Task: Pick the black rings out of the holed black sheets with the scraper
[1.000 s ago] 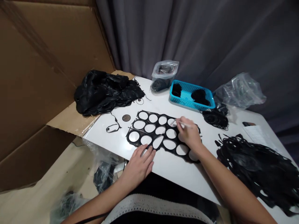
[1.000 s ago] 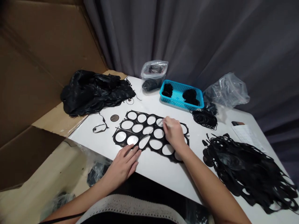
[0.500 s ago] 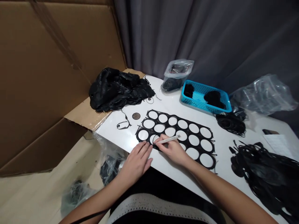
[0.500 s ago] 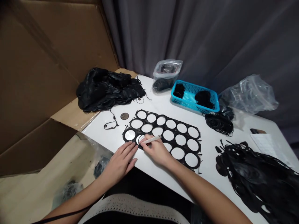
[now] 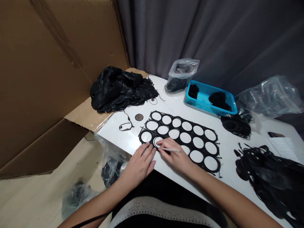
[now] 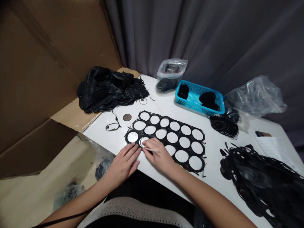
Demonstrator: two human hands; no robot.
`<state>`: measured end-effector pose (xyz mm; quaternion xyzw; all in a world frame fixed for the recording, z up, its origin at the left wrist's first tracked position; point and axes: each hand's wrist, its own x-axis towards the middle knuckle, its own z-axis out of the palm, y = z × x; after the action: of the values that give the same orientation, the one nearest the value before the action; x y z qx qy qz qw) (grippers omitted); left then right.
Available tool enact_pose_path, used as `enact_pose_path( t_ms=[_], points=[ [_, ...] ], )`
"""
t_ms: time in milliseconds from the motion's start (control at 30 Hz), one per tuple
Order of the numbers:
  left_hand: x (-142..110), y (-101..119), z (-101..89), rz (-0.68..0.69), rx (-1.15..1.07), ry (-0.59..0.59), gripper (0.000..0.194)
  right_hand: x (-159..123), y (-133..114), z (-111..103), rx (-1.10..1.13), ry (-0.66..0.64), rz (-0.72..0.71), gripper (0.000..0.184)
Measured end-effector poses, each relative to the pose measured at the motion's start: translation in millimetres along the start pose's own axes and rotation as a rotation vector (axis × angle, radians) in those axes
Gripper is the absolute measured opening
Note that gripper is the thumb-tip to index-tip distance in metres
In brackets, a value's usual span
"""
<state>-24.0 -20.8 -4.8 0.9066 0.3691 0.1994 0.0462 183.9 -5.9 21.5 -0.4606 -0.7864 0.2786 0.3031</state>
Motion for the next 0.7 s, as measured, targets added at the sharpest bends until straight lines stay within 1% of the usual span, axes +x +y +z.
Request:
enact_pose_path(
  t_ms=[67, 100, 167, 233, 300, 333, 400, 433, 467, 533, 633, 700],
  points=[
    [1.1, -1.0, 0.1, 0.02, 0.013, 0.005, 0.042, -3.6, -3.0, 2.6, -0.121, -0.014, -0.105, 0.016],
    [1.7, -1.5, 0.1, 0.03, 0.018, 0.003, 0.041, -3.4, -2.9, 2.1, -0.168, -0.017, -0.134, 0.018],
    [2.4, -2.5, 0.3, 0.042, 0.021, 0.0, 0.04, 2.1, 3.4, -5.3, -0.22, 0.029, -0.116, 0.018],
    [2.8, -2.9, 0.6, 0.05, 0.015, 0.006, 0.039, 13.7, 18.0, -22.1, -0.242, 0.149, -0.027, 0.019],
    [2.7, -2.6, 1.0, 0.055, 0.011, 0.015, 0.039, 27.9, 36.9, -44.3, -0.253, 0.29, 0.08, 0.025],
    [2.5, -2.4, 1.1, 0.055, 0.011, 0.019, 0.039, 34.7, 45.4, -54.9, -0.225, 0.353, 0.159, 0.025],
    [2.1, -1.9, 0.8, 0.047, 0.009, 0.02, 0.039, 46.5, 55.9, -69.3, -0.07, 0.437, 0.315, 0.025],
    [1.8, -1.8, 0.3, 0.041, 0.005, 0.018, 0.039, 51.2, 57.0, -71.8, 0.03, 0.446, 0.368, 0.027],
    [1.3, -1.9, -0.4, 0.037, -0.001, 0.015, 0.039, 55.0, 55.1, -71.0, 0.125, 0.435, 0.396, 0.028],
    [-0.3, -3.2, -2.7, 0.036, -0.023, 0.011, 0.04, 60.8, 44.2, -60.4, 0.255, 0.387, 0.39, 0.028],
    [-4.8, -7.4, -6.3, 0.01, -0.048, 0.046, 0.039, 64.6, 19.9, -33.6, 0.283, 0.275, 0.343, 0.022],
    [-8.6, -11.1, -7.6, -0.034, -0.036, 0.088, 0.038, 63.8, 5.5, -16.9, 0.277, 0.152, 0.293, 0.021]
  ],
)
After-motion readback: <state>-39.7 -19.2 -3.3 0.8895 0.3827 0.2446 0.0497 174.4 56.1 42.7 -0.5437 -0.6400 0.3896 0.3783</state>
